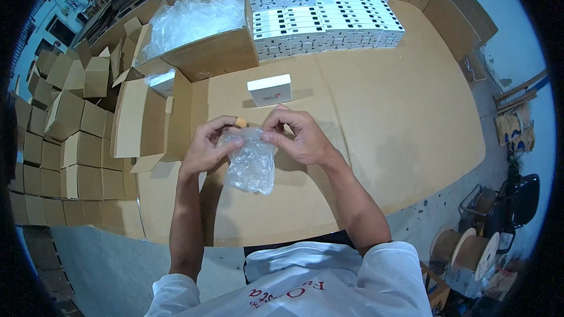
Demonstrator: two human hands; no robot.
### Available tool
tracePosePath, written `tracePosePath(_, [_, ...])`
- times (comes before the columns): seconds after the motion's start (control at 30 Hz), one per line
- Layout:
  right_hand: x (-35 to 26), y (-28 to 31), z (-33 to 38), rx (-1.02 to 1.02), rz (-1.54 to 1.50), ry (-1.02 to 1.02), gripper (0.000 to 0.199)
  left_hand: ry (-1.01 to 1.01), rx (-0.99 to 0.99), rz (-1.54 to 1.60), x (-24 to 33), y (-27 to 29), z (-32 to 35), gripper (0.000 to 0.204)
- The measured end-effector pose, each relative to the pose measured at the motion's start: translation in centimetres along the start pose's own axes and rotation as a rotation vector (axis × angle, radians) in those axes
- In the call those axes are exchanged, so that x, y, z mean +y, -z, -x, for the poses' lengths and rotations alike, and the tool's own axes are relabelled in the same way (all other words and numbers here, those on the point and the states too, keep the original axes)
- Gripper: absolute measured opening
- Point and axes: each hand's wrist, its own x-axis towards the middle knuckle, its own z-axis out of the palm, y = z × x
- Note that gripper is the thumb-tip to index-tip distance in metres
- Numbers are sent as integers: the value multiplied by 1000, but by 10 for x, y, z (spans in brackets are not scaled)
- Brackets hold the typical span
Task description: The person is putting small white boxes into plastic bags and then placing them into larger cardboard shipping boxes.
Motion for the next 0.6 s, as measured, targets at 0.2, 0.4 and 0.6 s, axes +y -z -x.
tracePosePath(0.2, [-8,4,-4,-50,91,-115,10,-90,118,92,-3,4,-3,24])
tracePosePath(0.4, [6,-4,0,-103,-91,-220,14,-150,94,216,-5,-5,-2,19])
tracePosePath(0.6, [14,5,2,-16,-63,-211,16,-40,185,54,0,-19,-9,22])
